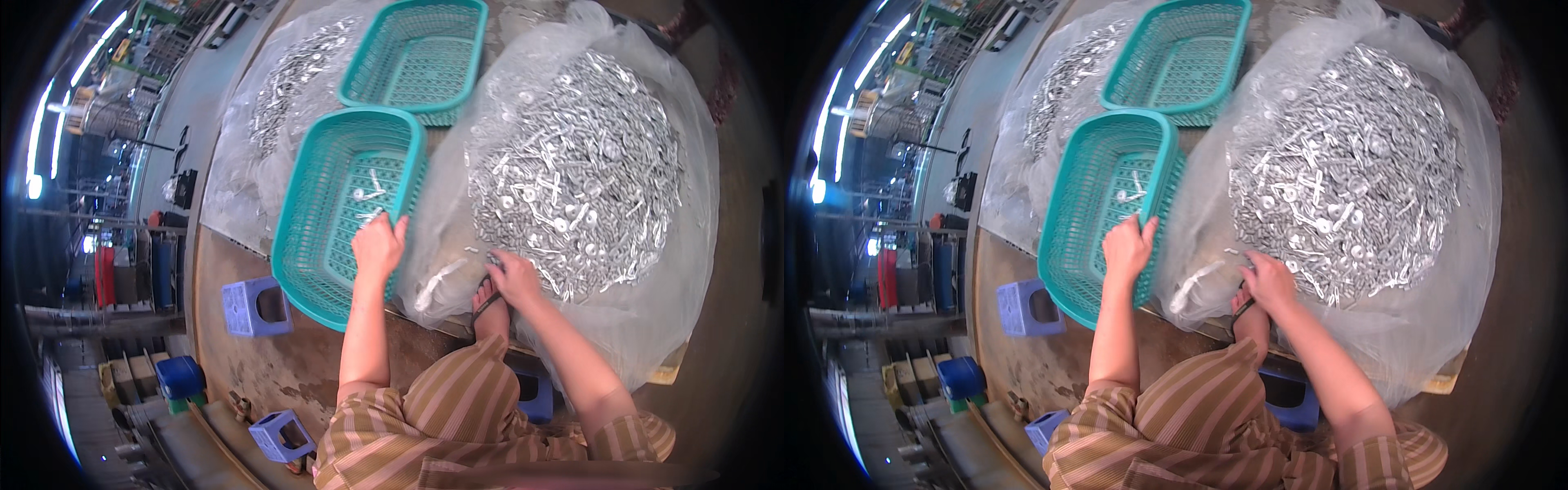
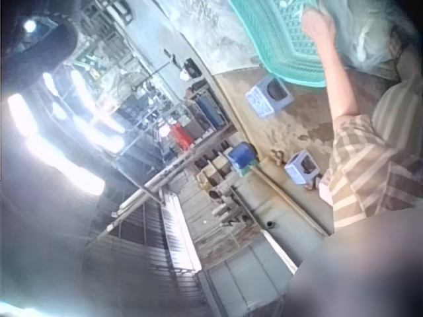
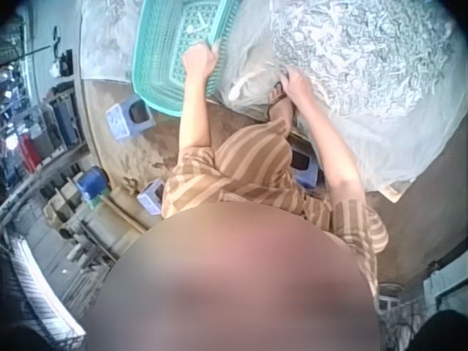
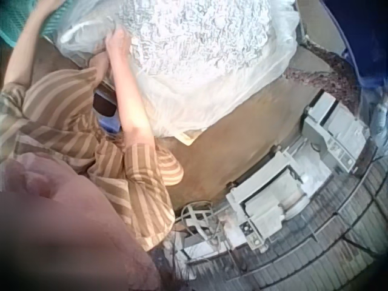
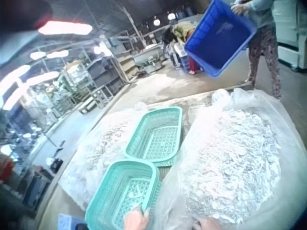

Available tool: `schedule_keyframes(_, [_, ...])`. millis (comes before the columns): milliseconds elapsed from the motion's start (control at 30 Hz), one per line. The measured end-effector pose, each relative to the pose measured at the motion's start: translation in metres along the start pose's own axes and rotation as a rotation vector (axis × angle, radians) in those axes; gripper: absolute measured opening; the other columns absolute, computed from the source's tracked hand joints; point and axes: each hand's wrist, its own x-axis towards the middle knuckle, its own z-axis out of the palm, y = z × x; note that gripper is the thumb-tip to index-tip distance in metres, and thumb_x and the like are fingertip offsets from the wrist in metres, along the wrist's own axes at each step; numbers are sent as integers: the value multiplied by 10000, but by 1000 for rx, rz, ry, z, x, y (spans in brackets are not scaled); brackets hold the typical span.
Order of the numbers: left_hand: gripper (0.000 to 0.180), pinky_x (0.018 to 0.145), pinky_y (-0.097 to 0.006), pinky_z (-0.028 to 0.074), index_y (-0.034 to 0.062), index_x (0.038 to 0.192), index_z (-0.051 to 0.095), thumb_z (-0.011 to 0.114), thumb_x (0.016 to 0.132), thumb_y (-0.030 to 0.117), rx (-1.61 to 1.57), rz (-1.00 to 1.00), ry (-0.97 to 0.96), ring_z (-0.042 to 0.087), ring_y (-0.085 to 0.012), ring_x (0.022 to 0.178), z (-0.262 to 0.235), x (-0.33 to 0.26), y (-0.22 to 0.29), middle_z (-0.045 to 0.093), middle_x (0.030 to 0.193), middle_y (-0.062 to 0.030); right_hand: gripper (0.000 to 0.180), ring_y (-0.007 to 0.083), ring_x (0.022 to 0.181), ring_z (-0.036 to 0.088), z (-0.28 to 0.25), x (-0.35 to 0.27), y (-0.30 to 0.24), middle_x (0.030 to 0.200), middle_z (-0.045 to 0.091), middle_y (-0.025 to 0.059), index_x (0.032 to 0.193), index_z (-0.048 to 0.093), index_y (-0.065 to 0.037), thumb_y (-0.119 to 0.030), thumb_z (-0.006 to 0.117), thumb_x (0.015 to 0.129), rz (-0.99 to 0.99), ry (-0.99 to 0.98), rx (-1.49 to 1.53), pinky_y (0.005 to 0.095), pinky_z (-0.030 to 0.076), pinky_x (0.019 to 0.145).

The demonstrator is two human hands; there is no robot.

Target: The person sits on a stool and sorts small metal parts from a large plastic bag into green baskets. They repeatedly pick up handfuls of parts, separate them by hand, and place selected pieces into the baskets. The process continues throughout the clip with consistent hand movements.

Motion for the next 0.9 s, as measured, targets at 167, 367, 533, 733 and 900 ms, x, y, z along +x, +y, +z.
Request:
schedule_keyframes(167, [325, 577, -491, 464, 11, 920, 544, 543, 830, 322, -149, 144, -109, 597, -405, 646, -20, -49, 26, 611, 700, -213, 314, 149, 481, 540, 32, 38, -80, 783, 616, 112, 1057, 523, -8, -274, 532, 889, 321, -337, 1012, 276, 426, 444])
schedule_keyframes(367, [256, 552, -467, 446, 39, 856, 562, 560, 833, 294, -313, 144, 31, 585, -379, 616, -25, -75, 7, 597, 659, -181, 217, 95, 472, 465, 52, 33, -96, 723, 531, 23, 900, 493, -66, -279, 535, 896, 356, -464, 1355, 245, 391, 421])
schedule_keyframes(533, [214, 493, -398, 421, 48, 787, 565, 586, 822, 258, -289, 64, 217, 559, -332, 531, -62, -82, -20, 557, 622, -177, 198, 109, 510, 486, 67, 36, -115, 752, 532, 25, 909, 510, -70, -264, 545, 890, 362, -442, 1277, 257, 438, 467])
schedule_keyframes(733, [57, 481, -253, 400, 8, 811, 569, 602, 783, 45, -420, 18, 612, 490, -118, 487, -203, -83, -56, 543, 581, -86, 210, 129, 541, 498, 70, 44, -69, 823, 544, 62, 971, 503, -46, -236, 541, 889, 614, -491, 1088, 263, 484, 499])
schedule_keyframes(900, [127, 476, -235, 382, 15, 858, 591, 630, 739, 32, -318, 212, 651, 459, -107, 475, -253, -99, -46, 527, 581, -72, 375, 144, 536, 501, 59, 45, -98, 991, 549, 121, 1201, 448, -45, -212, 549, 881, 555, -555, 1145, 263, 493, 492])
